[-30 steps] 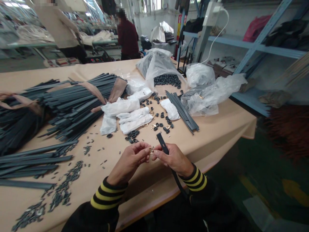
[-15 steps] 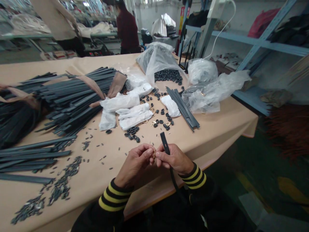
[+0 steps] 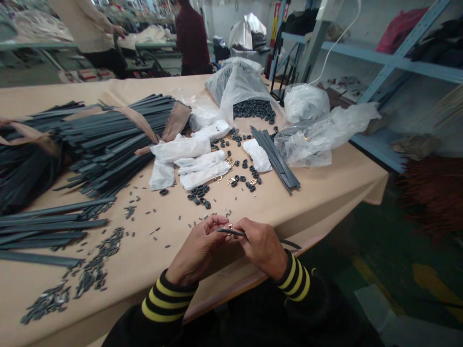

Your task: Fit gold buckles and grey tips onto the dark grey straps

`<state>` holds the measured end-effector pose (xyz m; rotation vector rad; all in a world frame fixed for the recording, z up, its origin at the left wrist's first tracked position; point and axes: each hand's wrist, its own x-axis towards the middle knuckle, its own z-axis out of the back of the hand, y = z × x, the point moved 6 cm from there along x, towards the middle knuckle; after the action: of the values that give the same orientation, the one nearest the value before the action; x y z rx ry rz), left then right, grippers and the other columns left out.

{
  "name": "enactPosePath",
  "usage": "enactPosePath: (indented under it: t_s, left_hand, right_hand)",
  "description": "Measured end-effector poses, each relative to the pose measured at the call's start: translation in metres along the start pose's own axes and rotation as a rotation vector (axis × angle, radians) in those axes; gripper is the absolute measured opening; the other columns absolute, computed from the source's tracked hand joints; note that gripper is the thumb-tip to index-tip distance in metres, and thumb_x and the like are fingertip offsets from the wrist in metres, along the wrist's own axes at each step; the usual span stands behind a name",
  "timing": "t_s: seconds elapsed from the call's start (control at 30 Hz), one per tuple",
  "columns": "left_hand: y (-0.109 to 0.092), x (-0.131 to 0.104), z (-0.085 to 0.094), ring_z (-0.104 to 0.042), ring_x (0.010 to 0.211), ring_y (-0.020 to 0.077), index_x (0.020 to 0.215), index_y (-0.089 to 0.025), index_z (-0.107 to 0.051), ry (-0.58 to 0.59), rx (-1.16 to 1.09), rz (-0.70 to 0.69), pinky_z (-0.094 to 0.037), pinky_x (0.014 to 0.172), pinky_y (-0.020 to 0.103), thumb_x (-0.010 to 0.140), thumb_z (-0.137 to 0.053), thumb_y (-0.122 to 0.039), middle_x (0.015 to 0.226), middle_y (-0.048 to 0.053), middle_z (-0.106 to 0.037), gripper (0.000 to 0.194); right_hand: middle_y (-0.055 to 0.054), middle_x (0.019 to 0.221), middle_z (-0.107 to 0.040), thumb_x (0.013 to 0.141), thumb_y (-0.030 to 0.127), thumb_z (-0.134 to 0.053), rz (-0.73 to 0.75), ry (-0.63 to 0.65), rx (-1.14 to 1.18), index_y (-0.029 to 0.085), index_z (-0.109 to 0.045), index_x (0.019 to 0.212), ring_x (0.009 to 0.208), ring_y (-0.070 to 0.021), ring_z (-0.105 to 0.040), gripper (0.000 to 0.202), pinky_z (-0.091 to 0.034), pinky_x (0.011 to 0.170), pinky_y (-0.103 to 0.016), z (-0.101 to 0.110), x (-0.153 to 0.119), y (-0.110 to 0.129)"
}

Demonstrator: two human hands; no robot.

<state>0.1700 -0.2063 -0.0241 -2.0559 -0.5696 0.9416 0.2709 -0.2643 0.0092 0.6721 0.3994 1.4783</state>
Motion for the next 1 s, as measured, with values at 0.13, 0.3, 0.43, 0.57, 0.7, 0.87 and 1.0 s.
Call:
enactPosePath:
  t_s: [0.13,0.3,0.43,0.57,0.7,0.87,1.0]
  left_hand:
    - [0.006,-0.003,-0.001,-0.055,0.06,0.0073,0.08,-0.013,-0.057,0.009,-0.018,0.074,-0.045,0.055,0.016,0.067,-0.066,-0.015,0.07,0.001,-0.061,0.016]
    - [-0.001,-0.003,0.004,-0.05,0.05,0.0048,0.077,-0.013,-0.06,-0.069,0.092,-0.042,-0.041,0.049,0.014,0.069,-0.066,-0.021,0.056,-0.003,-0.057,0.012]
    - [-0.017,-0.009,0.007,-0.052,0.05,0.0072,0.079,-0.012,-0.063,-0.149,0.299,-0.12,-0.042,0.051,0.018,0.067,-0.067,-0.025,0.057,-0.001,-0.06,0.018]
    - [-0.026,-0.018,-0.002,-0.053,0.05,0.008,0.081,-0.013,-0.064,-0.135,0.35,-0.131,-0.042,0.051,0.019,0.07,-0.065,-0.025,0.057,0.0,-0.061,0.016]
    - [-0.029,-0.023,-0.008,-0.053,0.05,0.0089,0.08,-0.013,-0.064,-0.149,0.358,-0.145,-0.042,0.05,0.019,0.069,-0.066,-0.024,0.056,0.0,-0.061,0.016]
    - [-0.023,-0.019,-0.002,-0.051,0.05,0.0071,0.082,-0.013,-0.064,-0.109,0.24,-0.106,-0.04,0.049,0.016,0.068,-0.067,-0.022,0.055,-0.001,-0.059,0.017]
    - [-0.011,-0.017,-0.003,-0.047,0.047,0.004,0.08,-0.012,-0.062,0.02,0.051,0.018,-0.038,0.047,0.013,0.069,-0.067,-0.022,0.052,-0.002,-0.055,0.015]
  right_hand:
    - [-0.005,0.077,-0.063,0.077,0.01,-0.045,-0.032,-0.024,0.046,0.017,-0.052,0.085,0.073,-0.018,-0.059,0.013,-0.039,0.065,-0.025,-0.004,-0.003,-0.001]
    - [-0.003,0.073,-0.061,0.082,0.024,-0.046,-0.104,0.033,0.202,0.018,-0.05,0.087,0.068,-0.0159,-0.058,0.008,-0.038,0.061,-0.023,-0.005,-0.004,-0.006]
    - [-0.001,0.071,-0.058,0.086,0.04,-0.039,-0.242,0.111,0.344,0.016,-0.04,0.106,0.064,-0.015,-0.055,0.031,-0.038,0.059,-0.025,-0.001,-0.004,-0.019]
    - [-0.001,0.069,-0.056,0.09,0.027,-0.031,-0.275,0.109,0.4,0.016,-0.045,0.093,0.058,-0.0111,-0.049,0.018,-0.037,0.059,-0.024,0.001,-0.007,-0.029]
    - [0.002,0.062,-0.052,0.088,0.026,-0.037,-0.181,0.292,0.66,0.014,-0.051,0.08,0.049,-0.0061,-0.044,0.02,-0.035,0.051,-0.019,-0.012,-0.013,-0.025]
    - [0.002,0.062,-0.051,0.088,0.031,-0.04,-0.119,0.408,0.936,0.012,-0.057,0.094,0.045,-0.0036,-0.041,0.026,-0.032,0.045,-0.016,-0.014,-0.02,-0.023]
    - [0.003,0.06,-0.05,0.087,0.034,-0.043,-0.078,0.496,1.009,0.012,-0.057,0.103,0.043,-0.0028,-0.039,0.031,-0.03,0.042,-0.015,-0.013,-0.022,-0.023]
